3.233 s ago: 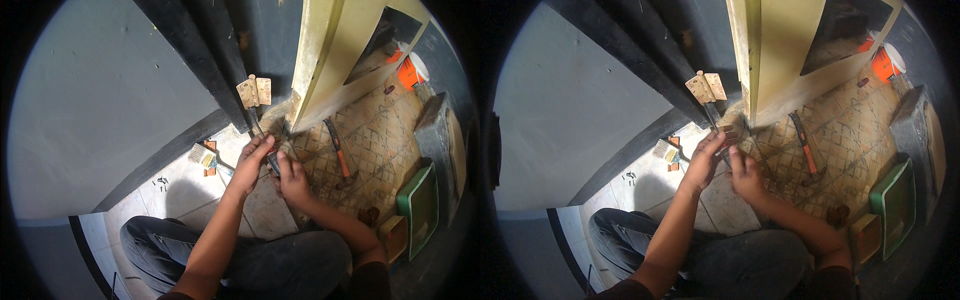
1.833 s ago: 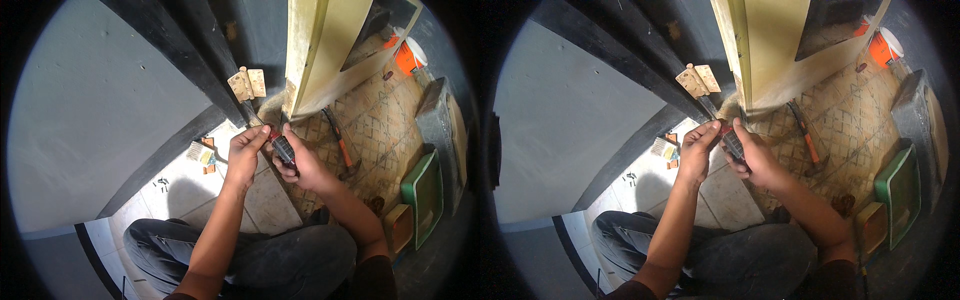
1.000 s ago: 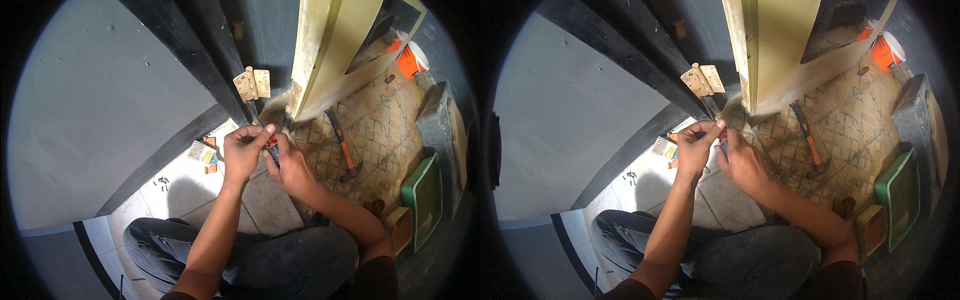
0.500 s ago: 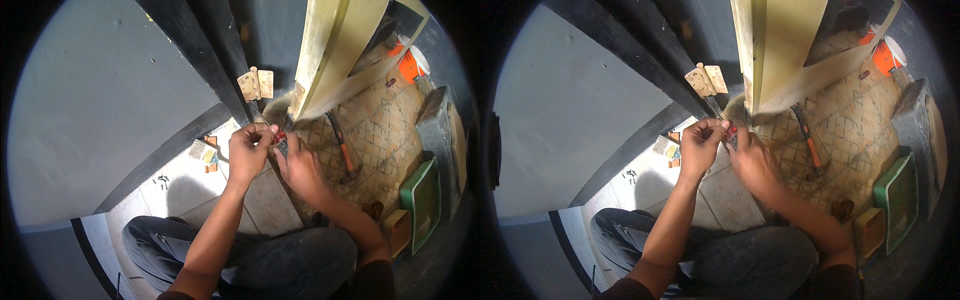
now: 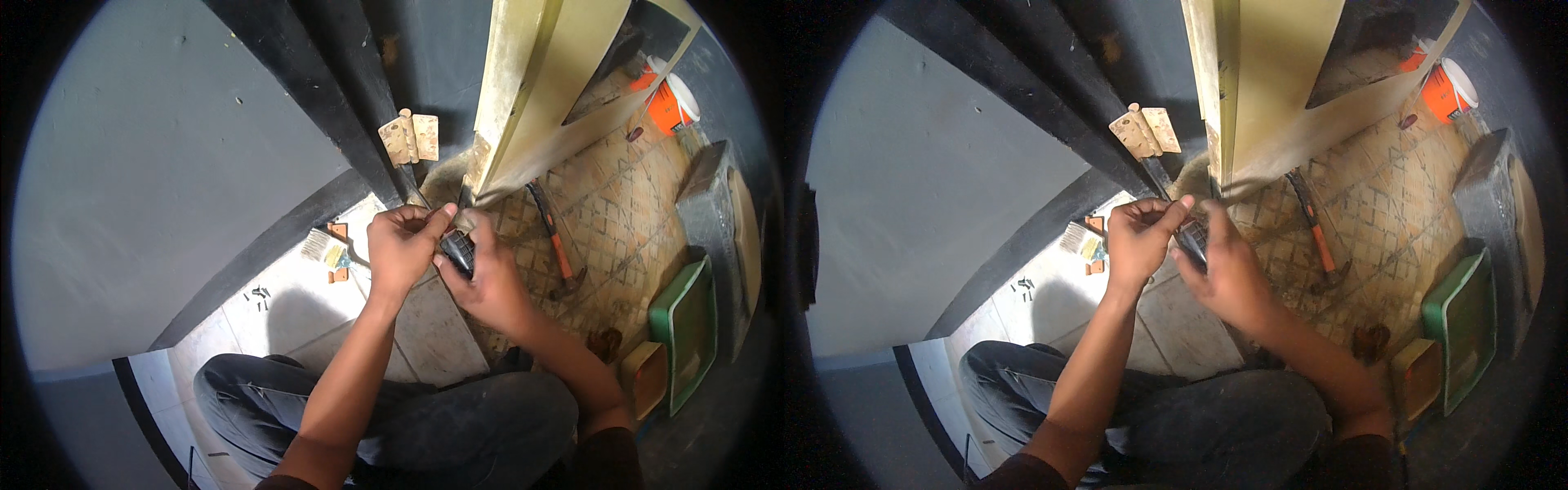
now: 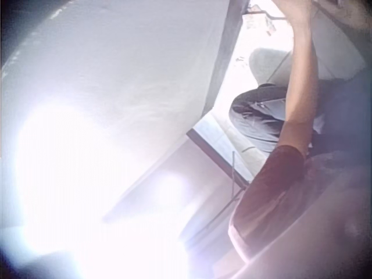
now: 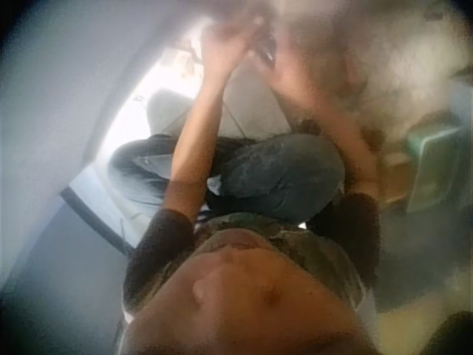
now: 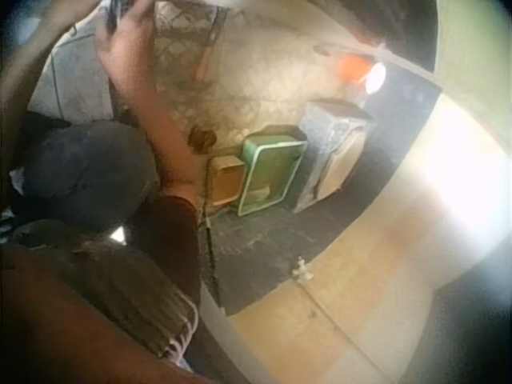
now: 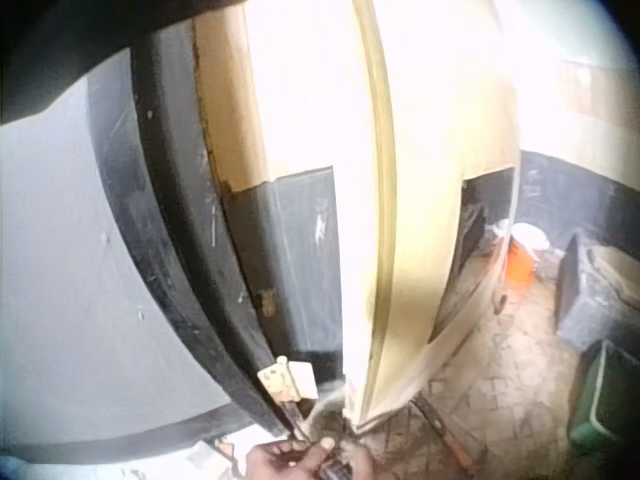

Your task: The person attaches a hinge to a door frame using a screwdriver and screws.

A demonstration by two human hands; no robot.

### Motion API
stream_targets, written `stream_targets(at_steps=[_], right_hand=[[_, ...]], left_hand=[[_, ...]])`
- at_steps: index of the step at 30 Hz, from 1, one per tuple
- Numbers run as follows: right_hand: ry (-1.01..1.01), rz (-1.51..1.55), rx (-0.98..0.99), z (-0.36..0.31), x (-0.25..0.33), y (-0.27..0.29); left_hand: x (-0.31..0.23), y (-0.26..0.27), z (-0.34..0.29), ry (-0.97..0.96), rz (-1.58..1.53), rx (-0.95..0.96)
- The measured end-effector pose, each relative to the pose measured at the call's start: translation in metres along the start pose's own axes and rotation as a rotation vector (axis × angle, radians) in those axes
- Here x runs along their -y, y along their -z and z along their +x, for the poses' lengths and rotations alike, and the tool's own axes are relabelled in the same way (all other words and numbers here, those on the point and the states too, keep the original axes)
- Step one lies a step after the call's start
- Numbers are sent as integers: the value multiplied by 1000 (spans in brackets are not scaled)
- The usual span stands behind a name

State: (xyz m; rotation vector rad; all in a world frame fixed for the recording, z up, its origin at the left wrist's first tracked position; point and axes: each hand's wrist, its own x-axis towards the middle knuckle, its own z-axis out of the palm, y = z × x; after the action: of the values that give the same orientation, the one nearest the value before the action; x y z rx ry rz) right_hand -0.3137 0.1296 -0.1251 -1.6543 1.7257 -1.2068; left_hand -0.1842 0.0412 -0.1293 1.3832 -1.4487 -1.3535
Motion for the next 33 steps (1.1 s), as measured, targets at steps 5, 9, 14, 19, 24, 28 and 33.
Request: stream_targets(at_steps=[5,9,14,19,24,28,33], right_hand=[[-27,-67,33,10,-8,-22],[-517,800,51,9,-22,-26],[-1006,1246,234,6,-3,-21],[16,102,85,-8,-3,-11],[-91,56,90,-1,-9,-29],[-621,945,200,4,-1,-25],[-831,1216,307,10,4,-6]], left_hand=[[-3,10,6,31,81,35],[-5,14,-6,352,-568,220],[9,10,-2,255,-510,275],[14,8,8,32,-139,135],[-1,10,8,-94,254,-63],[26,14,8,169,-302,201],[11,15,5,168,-399,330]])
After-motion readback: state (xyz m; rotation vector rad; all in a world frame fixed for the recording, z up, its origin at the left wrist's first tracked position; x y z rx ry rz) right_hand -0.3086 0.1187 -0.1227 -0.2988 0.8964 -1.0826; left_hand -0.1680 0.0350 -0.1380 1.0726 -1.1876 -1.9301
